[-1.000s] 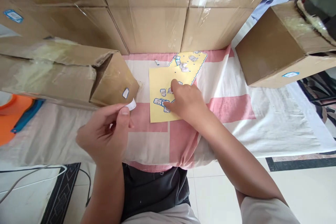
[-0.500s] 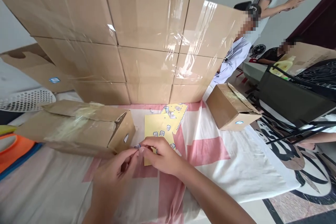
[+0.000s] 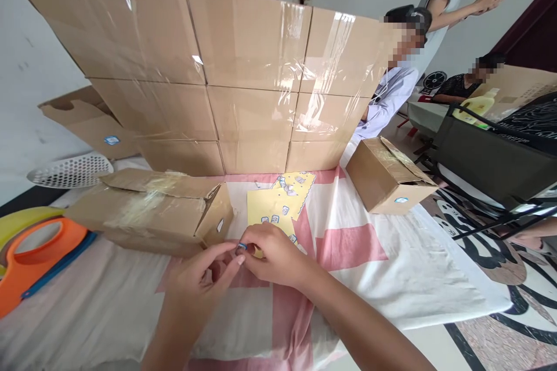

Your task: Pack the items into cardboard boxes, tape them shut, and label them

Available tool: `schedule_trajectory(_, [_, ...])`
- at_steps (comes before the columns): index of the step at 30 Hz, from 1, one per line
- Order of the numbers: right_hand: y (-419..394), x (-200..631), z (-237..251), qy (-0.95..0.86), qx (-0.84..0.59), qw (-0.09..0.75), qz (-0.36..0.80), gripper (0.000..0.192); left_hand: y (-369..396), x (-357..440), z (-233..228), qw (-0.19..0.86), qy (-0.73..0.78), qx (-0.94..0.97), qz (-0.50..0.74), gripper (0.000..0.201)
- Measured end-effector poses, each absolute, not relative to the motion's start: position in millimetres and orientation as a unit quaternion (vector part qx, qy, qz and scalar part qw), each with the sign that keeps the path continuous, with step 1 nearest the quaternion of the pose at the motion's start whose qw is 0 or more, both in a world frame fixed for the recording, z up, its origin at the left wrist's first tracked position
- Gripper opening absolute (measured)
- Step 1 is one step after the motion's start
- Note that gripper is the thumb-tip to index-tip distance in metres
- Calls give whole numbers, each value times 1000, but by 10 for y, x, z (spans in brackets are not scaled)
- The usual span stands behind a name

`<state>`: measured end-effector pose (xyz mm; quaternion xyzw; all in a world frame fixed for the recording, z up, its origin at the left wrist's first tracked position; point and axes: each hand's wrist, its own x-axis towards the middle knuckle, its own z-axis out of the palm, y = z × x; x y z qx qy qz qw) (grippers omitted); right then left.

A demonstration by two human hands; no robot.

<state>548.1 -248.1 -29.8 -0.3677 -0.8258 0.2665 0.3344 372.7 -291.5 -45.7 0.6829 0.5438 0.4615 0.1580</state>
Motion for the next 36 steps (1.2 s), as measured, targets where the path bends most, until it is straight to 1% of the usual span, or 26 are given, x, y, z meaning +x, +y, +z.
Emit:
schedule_trajectory(3, [-2489,5488,-303,-832,-361,330,261,10,-2916,3746,-433,181,549,663,475,27])
schedule_trajectory(5, [-2491,5487,-311,-821,-367,337,278,4,-2918,3763,-426,199,558,639,490,28])
schedule_trajectory(6, [-2490,5486,-314,-810,-374,345,292,5,-2920,3773,-426,208,563,624,500,28])
schedule_trajectory(9, [-2473,5497,-306,-778,-382,377,327,10,-2932,3811,-435,228,572,585,528,28])
schedule_trajectory(12, [-2447,5528,-268,-765,-361,423,325,14,-2940,3850,-444,256,573,561,541,29])
schedule_trajectory(15, [-2429,5555,-222,-750,-351,457,326,12,-2940,3875,-446,283,566,538,557,31])
schedule_trajectory(17, [-2424,5559,-205,-750,-343,462,327,9,-2941,3882,-447,303,563,512,574,31])
schedule_trajectory(20, [-2423,5543,-204,-769,-323,447,321,12,-2948,3891,-452,332,556,482,590,32])
schedule_trajectory(22, [-2428,5526,-206,-781,-316,441,311,6,-2955,3909,-452,339,553,479,591,32])
schedule_trajectory(24, [-2434,5516,-194,-787,-312,443,295,10,-2966,3932,-433,336,550,487,590,32])
schedule_trajectory(27, [-2431,5530,-148,-797,-308,438,281,11,-2991,3912,-363,298,555,512,583,29])
schedule_trajectory(29, [-2411,5554,-122,-791,-322,433,287,13,-3008,3790,-308,224,588,506,590,25])
schedule_trajectory(31, [-2369,5575,-121,-779,-344,428,304,16,-3005,3546,-272,125,619,452,630,22])
schedule_trajectory(33, [-2298,5578,-157,-779,-355,406,320,18,-2949,3202,-263,37,619,372,691,24])
schedule_trajectory(35, [-2195,5552,-226,-800,-345,369,324,19,-2808,2826,-262,-7,601,310,737,28])
schedule_trajectory(36, [-2133,5528,-269,-812,-337,349,324,19,-2702,2652,-256,0,593,285,753,29])
